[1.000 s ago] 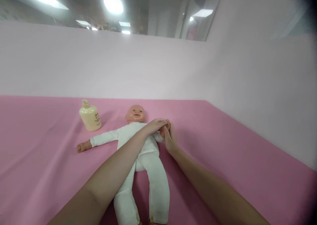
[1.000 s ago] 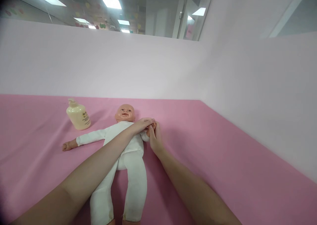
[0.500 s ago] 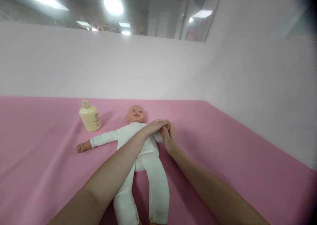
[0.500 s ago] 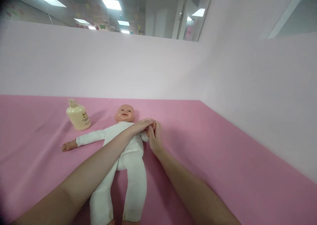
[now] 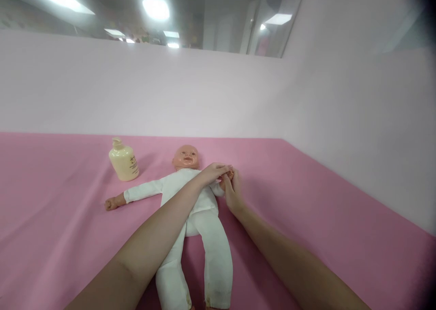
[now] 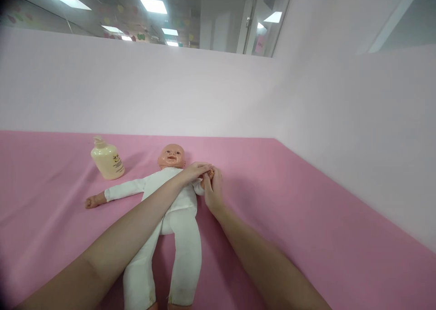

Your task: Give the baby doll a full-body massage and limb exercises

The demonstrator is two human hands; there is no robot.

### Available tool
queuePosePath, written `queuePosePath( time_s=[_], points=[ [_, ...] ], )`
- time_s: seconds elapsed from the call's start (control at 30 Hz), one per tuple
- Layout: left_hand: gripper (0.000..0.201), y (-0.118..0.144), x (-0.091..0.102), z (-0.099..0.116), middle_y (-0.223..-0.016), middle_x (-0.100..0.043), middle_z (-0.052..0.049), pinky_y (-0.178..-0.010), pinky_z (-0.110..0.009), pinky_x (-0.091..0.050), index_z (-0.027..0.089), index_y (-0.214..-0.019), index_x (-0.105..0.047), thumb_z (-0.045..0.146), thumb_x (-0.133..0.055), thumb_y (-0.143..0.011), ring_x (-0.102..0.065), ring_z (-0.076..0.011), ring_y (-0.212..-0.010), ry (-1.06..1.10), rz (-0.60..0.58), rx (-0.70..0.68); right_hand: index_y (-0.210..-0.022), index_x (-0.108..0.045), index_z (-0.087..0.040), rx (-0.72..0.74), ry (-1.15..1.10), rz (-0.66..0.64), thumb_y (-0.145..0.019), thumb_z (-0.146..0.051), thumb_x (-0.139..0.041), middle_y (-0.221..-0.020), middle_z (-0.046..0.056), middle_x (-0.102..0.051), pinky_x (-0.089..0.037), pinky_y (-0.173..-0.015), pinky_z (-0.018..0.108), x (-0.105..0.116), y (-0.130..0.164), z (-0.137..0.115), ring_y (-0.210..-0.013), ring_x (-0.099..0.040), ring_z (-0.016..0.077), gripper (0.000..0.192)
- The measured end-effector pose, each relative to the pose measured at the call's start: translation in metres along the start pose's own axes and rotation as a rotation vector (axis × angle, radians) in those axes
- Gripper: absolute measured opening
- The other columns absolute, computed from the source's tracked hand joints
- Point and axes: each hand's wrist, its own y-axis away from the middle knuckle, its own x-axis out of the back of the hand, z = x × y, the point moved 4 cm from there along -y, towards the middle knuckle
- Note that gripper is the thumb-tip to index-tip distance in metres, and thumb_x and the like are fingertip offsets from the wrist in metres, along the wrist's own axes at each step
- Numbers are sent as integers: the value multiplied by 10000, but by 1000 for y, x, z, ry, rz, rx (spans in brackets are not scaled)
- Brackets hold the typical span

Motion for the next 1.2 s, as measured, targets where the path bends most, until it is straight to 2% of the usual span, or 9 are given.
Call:
queuePosePath(
  time_s=[0.1,0.3,0.5,0.67,0.83,0.97,1.2],
  points=[
    [517,0,1,-1,-674,-571,10,-625,-246,-399,129,-732,-619,640,-693,-708,-512,-100,-621,0,4,10,-1155,-535,-269,6,7,25,-963,-421,-444,-1181,67,-544,-423,-1038,441,2,-1,-1,-1133,-512,210,261],
    [540,0,0,-5,-633,-545,24,-578,-239,-358,137,-714,-597,675,-651,-722,-475,-88,-566,-15,-8,39,-1118,-531,-257,-112,-138,-63,-952,-458,-466,-1067,42,-600,-486,-945,388,-3,-2,5,-1028,-578,196,269],
    [489,-1,0,-5,-640,-548,28,-530,-230,-323,146,-724,-592,632,-638,-751,-453,-81,-550,-66,-21,12,-1064,-554,-251,-158,-170,-44,-932,-443,-514,-1010,27,-606,-503,-904,364,-2,-4,7,-961,-588,182,236],
    [474,-1,-1,-5,-684,-578,17,-574,-228,-379,138,-757,-606,611,-644,-765,-510,-90,-602,-35,-37,13,-1079,-554,-251,-160,-169,-29,-937,-439,-503,-1030,32,-619,-507,-918,376,-2,-3,5,-987,-598,186,241],
    [477,-2,2,-3,-718,-592,13,-634,-240,-421,130,-828,-614,580,-723,-714,-551,-98,-647,10,33,-5,-1119,-553,-255,-130,-127,-21,-942,-450,-486,-1076,48,-619,-490,-957,399,-3,-3,1,-1034,-590,199,272],
    [472,-3,3,-4,-728,-601,13,-631,-235,-419,133,-847,-614,576,-722,-722,-556,-97,-651,18,36,-5,-1115,-560,-250,-117,-102,-1,-940,-446,-492,-1090,53,-617,-493,-960,409,-2,-3,3,-1044,-585,200,272],
    [494,-1,2,-10,-712,-601,9,-617,-243,-406,148,-799,-573,630,-669,-740,-566,-108,-645,-30,31,131,-1095,-542,-253,-132,-147,-32,-941,-452,-493,-1046,42,-618,-511,-927,392,-2,-3,6,-1000,-595,196,256]
  ],
)
